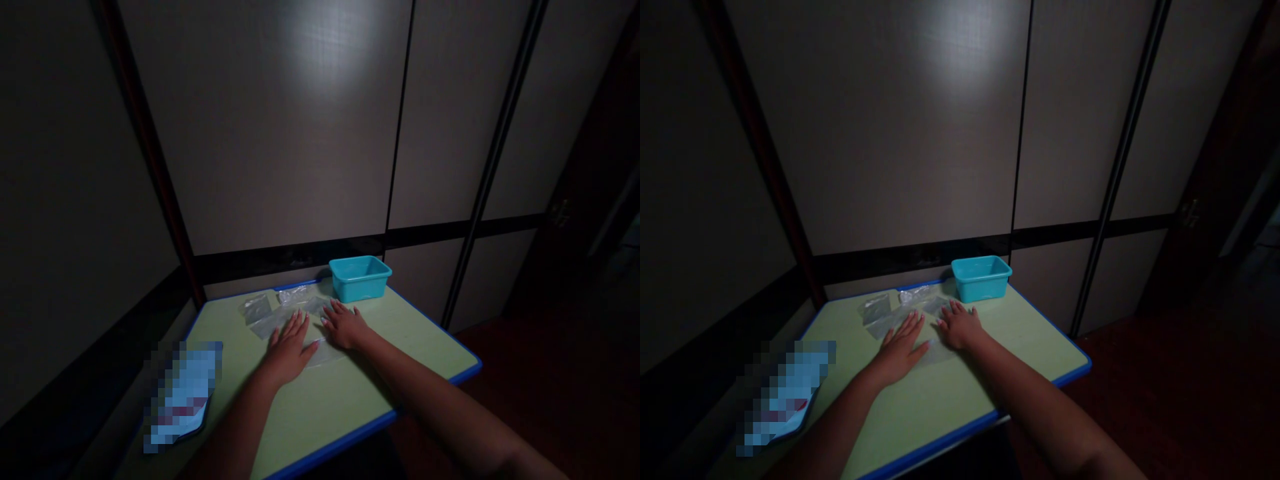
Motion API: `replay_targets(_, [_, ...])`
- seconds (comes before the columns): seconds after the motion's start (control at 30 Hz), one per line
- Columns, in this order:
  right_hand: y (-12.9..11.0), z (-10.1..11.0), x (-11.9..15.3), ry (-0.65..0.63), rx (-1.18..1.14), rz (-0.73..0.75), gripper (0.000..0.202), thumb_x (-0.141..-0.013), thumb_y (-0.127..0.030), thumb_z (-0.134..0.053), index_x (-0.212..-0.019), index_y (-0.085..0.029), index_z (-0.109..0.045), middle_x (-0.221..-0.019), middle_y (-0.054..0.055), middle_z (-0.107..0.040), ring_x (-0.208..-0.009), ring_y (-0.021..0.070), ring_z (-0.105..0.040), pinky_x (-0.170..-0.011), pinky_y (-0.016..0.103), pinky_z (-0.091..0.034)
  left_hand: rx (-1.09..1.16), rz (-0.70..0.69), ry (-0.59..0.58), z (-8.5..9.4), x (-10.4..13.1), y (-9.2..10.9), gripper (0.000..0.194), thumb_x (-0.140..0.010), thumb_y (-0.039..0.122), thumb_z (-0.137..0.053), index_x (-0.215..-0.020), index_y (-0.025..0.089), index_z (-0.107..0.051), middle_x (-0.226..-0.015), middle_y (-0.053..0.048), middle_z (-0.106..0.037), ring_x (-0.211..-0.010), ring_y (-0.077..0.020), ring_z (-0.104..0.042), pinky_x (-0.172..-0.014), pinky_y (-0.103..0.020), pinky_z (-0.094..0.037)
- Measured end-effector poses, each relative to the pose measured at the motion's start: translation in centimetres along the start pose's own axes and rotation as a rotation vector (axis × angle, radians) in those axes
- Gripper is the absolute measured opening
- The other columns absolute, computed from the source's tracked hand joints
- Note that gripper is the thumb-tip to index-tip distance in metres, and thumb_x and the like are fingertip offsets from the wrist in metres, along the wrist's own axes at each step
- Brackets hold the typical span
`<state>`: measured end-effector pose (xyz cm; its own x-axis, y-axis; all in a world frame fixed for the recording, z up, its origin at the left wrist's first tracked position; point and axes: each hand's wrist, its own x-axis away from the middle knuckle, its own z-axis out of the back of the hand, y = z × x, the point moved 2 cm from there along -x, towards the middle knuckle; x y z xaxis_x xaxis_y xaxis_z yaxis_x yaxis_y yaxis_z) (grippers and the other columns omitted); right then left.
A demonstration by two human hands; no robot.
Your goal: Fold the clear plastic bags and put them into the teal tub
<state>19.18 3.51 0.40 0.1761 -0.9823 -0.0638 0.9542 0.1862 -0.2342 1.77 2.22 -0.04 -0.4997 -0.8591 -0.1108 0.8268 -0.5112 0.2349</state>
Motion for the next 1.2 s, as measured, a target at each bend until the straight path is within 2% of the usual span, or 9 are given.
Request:
replay_targets(0.1, [0.0, -0.1, -1.0, -0.020, -0.016, 0.019, 0.061, -0.090, -0.051, -0.020, -0.140, -0.017, -0.027, -0.148, 0.014, -0.014, -0.136, 0.0265, -0.012, -0.100, 0.062, -0.012, -0.028, -0.013, 0.008, 0.0, 0.1, 0.2, 0.063, -0.087, 0.050, -0.028, -0.143, 0.021, -0.017, -0.149, -0.005, -0.009, -0.137, -0.0214, -0.004, -0.106, -0.053, -0.011])
replay_targets(0.23, [0.3, 0.1, -1.2, -0.010, -0.136, 0.066, 0.057, -0.090, -0.049, -0.025, -0.139, -0.020, -0.029, -0.148, 0.013, -0.017, -0.136, 0.0258, -0.014, -0.100, 0.064, -0.005, -0.057, 0.000, -0.010, 0.1, 0.2, 0.3, 0.062, -0.088, 0.049, -0.027, -0.142, 0.020, -0.020, -0.149, -0.005, -0.010, -0.137, -0.0214, -0.005, -0.106, -0.053, -0.011])
replay_targets(0.43, [2.3, 1.5, -0.9, 0.254, -0.482, 0.074, 0.053, -0.091, -0.047, -0.027, -0.137, -0.023, -0.035, -0.148, 0.008, -0.019, -0.136, 0.0238, -0.014, -0.103, 0.059, -0.006, -0.108, 0.116, 0.003, 0.4, 0.1, -0.1, 0.063, -0.088, 0.050, -0.027, -0.142, 0.018, -0.019, -0.149, -0.006, -0.009, -0.137, -0.0232, -0.005, -0.105, -0.055, -0.011])
replay_targets(0.63, [2.1, 1.9, -0.7, 0.472, -0.803, 0.179, 0.062, -0.086, -0.060, -0.028, -0.132, -0.022, -0.042, -0.144, 0.008, -0.031, -0.134, 0.0213, -0.023, -0.109, 0.047, -0.010, -0.090, 0.291, -0.002, -0.1, -0.1, -1.1, 0.065, -0.088, 0.053, -0.026, -0.141, 0.015, -0.025, -0.149, -0.010, -0.008, -0.137, -0.0269, -0.004, -0.103, -0.060, -0.012])
replay_targets(0.73, [2.0, 2.4, -0.6, 0.487, -1.073, 0.157, 0.063, -0.085, -0.063, -0.026, -0.127, -0.023, -0.048, -0.138, 0.008, -0.041, -0.127, 0.0216, -0.036, -0.105, 0.043, -0.024, 0.057, 0.279, 0.161, 0.2, -0.6, -1.5, 0.060, -0.089, 0.050, -0.026, -0.137, 0.017, -0.033, -0.148, -0.011, -0.017, -0.137, -0.0260, -0.009, -0.105, -0.057, -0.014])
replay_targets(0.83, [2.4, 2.8, -0.5, 0.427, -1.360, 0.038, 0.058, -0.086, -0.061, -0.023, -0.123, -0.024, -0.049, -0.135, 0.007, -0.044, -0.120, 0.0223, -0.045, -0.096, 0.042, -0.036, 0.270, 0.141, 0.416, 1.0, -0.9, -1.5, 0.056, -0.089, 0.046, -0.027, -0.136, 0.016, -0.036, -0.147, -0.010, -0.023, -0.137, -0.0223, -0.013, -0.109, -0.045, -0.016])
replay_targets(0.9, [2.7, 2.9, -0.6, 0.390, -1.538, -0.013, 0.054, -0.087, -0.059, -0.024, -0.118, -0.024, -0.051, -0.132, 0.007, -0.047, -0.113, 0.0215, -0.051, -0.088, 0.039, -0.042, 0.392, 0.035, 0.510, 1.5, -0.9, -1.1, 0.056, -0.089, 0.046, -0.028, -0.136, 0.016, -0.035, -0.148, -0.009, -0.023, -0.136, -0.0207, -0.014, -0.111, -0.039, -0.015])
replay_targets(1.07, [3.4, 3.0, -0.6, 0.254, -1.962, -0.029, 0.047, -0.088, -0.052, -0.027, -0.100, -0.019, -0.058, -0.097, 0.008, -0.064, -0.081, 0.0181, -0.062, -0.067, 0.033, -0.049, 0.717, -0.042, 0.551, 1.7, -0.5, 0.1, 0.051, -0.088, 0.049, -0.034, -0.128, 0.018, -0.045, -0.141, -0.008, -0.036, -0.130, -0.0220, -0.032, -0.109, -0.037, -0.020])
replay_targets(1.2, [3.7, 3.1, -0.5, 0.195, -2.161, -0.039, 0.048, -0.090, -0.049, -0.025, -0.093, -0.016, -0.060, -0.075, 0.007, -0.065, -0.065, 0.0163, -0.060, -0.058, 0.031, -0.049, 1.206, 0.086, 0.518, 2.1, -0.5, -0.1, 0.053, -0.085, 0.057, -0.034, -0.117, 0.019, -0.052, -0.125, -0.011, -0.051, -0.101, -0.0232, -0.057, -0.091, -0.040, -0.040])
